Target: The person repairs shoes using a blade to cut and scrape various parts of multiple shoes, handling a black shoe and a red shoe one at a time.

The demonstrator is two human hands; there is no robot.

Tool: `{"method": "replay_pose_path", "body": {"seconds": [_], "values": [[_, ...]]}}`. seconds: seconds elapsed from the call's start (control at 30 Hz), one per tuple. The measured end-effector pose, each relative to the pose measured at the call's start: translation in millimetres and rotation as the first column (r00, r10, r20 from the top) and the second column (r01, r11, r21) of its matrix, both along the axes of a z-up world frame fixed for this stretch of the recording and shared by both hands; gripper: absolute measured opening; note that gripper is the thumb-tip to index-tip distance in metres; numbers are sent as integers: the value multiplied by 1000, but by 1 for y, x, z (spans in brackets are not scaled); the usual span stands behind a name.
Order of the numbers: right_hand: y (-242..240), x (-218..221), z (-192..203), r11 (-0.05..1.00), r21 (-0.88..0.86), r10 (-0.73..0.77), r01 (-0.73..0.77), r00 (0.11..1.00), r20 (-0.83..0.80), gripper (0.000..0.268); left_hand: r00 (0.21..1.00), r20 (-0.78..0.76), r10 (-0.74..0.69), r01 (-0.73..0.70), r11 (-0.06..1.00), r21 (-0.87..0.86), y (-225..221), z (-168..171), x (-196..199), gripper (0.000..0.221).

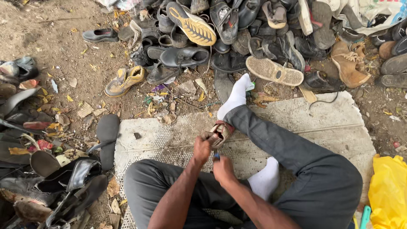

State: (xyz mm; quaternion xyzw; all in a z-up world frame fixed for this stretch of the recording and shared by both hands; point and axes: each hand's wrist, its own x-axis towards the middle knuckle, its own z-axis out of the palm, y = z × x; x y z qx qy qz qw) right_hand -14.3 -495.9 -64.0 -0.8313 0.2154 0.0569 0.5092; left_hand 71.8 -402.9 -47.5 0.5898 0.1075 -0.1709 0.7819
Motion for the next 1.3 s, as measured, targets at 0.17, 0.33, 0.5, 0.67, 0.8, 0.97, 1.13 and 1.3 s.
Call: {"method": "replay_pose_path", "body": {"seconds": [0.17,0.33,0.5,0.67,0.8,0.97,1.13,1.3], "values": [[20,-38,25,984,162,-62,77,993,-96,20,999,13,-31,32,991,-130,4,1,3,15],[22,-55,59,926,356,-67,125,983,-172,13,992,-124,-22,5,991,-134,-4,-2,3,17],[44,-22,53,861,459,-163,218,974,-156,10,990,-137,-15,-9,984,-178,4,10,3,14],[42,-5,40,787,561,-161,257,963,-216,13,988,-152,-32,18,996,-90,20,30,-1,18],[26,-27,59,798,552,-104,242,958,-269,11,777,345,-527,294,788,540,41,62,13,27],[-3,-43,66,840,519,10,161,951,-310,16,281,476,-833,-265,410,873,36,85,14,38],[-44,-47,58,892,432,29,132,937,-347,18,-54,246,-968,-349,249,904,29,62,-11,32],[-86,-10,15,977,164,151,-137,986,-75,17,303,331,-894,-93,318,944,4,40,3,19]]}}
